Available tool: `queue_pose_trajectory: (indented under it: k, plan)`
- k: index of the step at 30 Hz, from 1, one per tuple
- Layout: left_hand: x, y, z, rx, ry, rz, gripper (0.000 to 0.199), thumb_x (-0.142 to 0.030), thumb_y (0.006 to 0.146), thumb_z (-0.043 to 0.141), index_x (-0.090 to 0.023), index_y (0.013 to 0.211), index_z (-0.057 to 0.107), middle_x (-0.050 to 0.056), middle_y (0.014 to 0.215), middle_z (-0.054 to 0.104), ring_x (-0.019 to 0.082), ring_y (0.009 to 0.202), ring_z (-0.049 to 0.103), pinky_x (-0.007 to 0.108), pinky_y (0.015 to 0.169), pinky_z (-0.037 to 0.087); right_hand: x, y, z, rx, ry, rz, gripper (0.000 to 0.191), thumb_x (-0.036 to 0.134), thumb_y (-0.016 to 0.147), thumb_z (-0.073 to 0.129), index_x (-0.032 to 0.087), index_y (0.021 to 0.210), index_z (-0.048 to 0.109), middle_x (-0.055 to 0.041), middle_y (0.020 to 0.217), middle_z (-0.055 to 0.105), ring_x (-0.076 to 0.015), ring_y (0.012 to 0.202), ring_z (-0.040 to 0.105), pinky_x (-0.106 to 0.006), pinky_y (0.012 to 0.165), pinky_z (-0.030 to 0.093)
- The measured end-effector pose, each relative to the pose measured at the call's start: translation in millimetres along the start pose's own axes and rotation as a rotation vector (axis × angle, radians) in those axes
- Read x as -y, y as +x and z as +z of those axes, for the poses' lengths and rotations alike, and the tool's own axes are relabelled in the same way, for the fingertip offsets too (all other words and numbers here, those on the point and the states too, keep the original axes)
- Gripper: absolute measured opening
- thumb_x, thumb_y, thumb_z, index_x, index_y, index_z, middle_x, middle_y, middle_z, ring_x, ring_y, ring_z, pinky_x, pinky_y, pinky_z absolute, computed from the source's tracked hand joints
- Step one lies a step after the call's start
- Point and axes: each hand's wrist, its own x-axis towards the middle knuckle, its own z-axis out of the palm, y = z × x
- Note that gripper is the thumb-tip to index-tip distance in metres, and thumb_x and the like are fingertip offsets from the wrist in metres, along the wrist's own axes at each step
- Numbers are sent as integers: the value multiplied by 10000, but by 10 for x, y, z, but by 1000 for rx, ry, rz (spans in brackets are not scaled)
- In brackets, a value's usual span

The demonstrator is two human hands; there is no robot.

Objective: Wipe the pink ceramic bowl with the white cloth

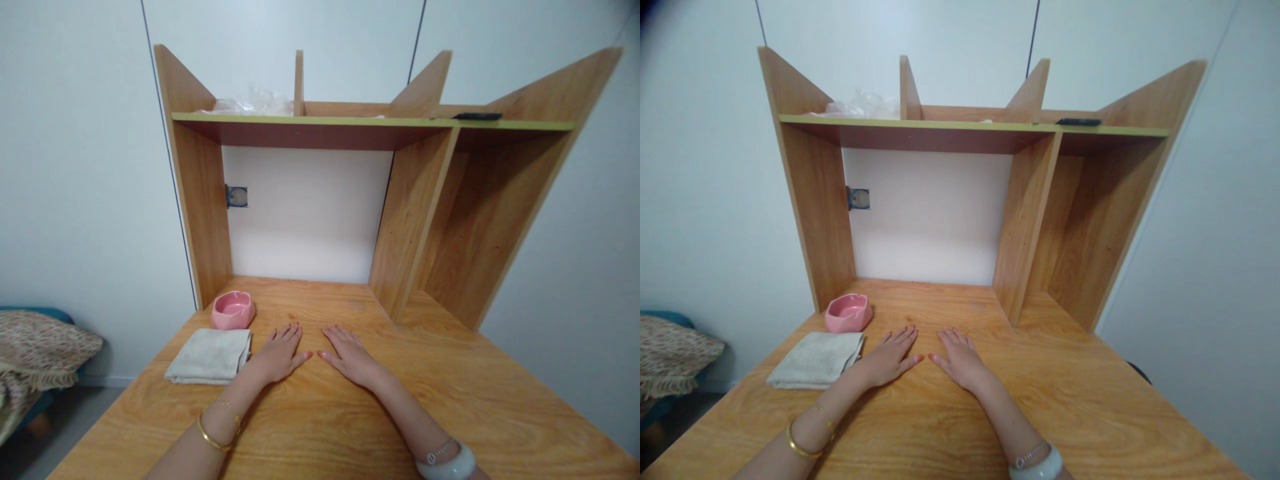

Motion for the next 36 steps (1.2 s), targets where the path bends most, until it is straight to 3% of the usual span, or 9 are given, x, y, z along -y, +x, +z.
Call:
queue_pose_trajectory:
  k: [21, 25, 27, 31, 34, 36]
  plan:
    - [11, -4, 17, -27, -12, 6, 698, -551, 860, 206, -71, 1365, 248, 154, 1431, 194, 256, 1331, 127, 439, 1057, 118, -12, 0, 15, -16, 10, -5, 725, 613, 813, 269, 135, 1357, 303, -99, 1432, 252, -261, 1318, 176, -420, 1063, 111]
    - [13, 11, 19, -57, -29, 25, 684, -532, 862, 247, -49, 1345, 289, 172, 1412, 246, 259, 1319, 180, 425, 1055, 165, -11, 6, 16, -14, -2, -6, 721, 602, 818, 269, 124, 1356, 302, -104, 1432, 252, -259, 1316, 180, -413, 1064, 110]
    - [22, 36, 8, -141, -51, 82, 629, -504, 870, 267, -71, 1320, 345, 160, 1394, 304, 236, 1302, 242, 387, 1052, 208, -14, 10, 20, -13, -2, -4, 724, 606, 816, 269, 125, 1356, 303, -105, 1430, 255, -259, 1317, 178, -412, 1064, 110]
    - [78, 99, -89, -420, -67, 174, 488, -405, 884, 301, -141, 1281, 406, 107, 1346, 410, 180, 1262, 332, 336, 1046, 256, -19, 13, 21, -11, 2, -8, 730, 618, 810, 270, 138, 1360, 295, -104, 1428, 262, -258, 1320, 168, -417, 1063, 105]
    - [216, 122, -229, -610, -57, 116, 453, -342, 869, 331, -132, 1260, 423, 107, 1314, 449, 186, 1242, 362, 353, 1039, 280, -18, 7, 14, -5, 7, -8, 733, 618, 811, 267, 136, 1363, 287, -107, 1429, 259, -257, 1321, 165, -413, 1064, 104]
    - [374, 118, -339, -727, -55, 3, 441, -306, 842, 360, -113, 1228, 450, 121, 1281, 482, 212, 1217, 395, 387, 1031, 291, -15, 2, 8, 0, 6, -5, 732, 614, 813, 265, 132, 1362, 288, -107, 1430, 258, -259, 1321, 163, -410, 1066, 99]
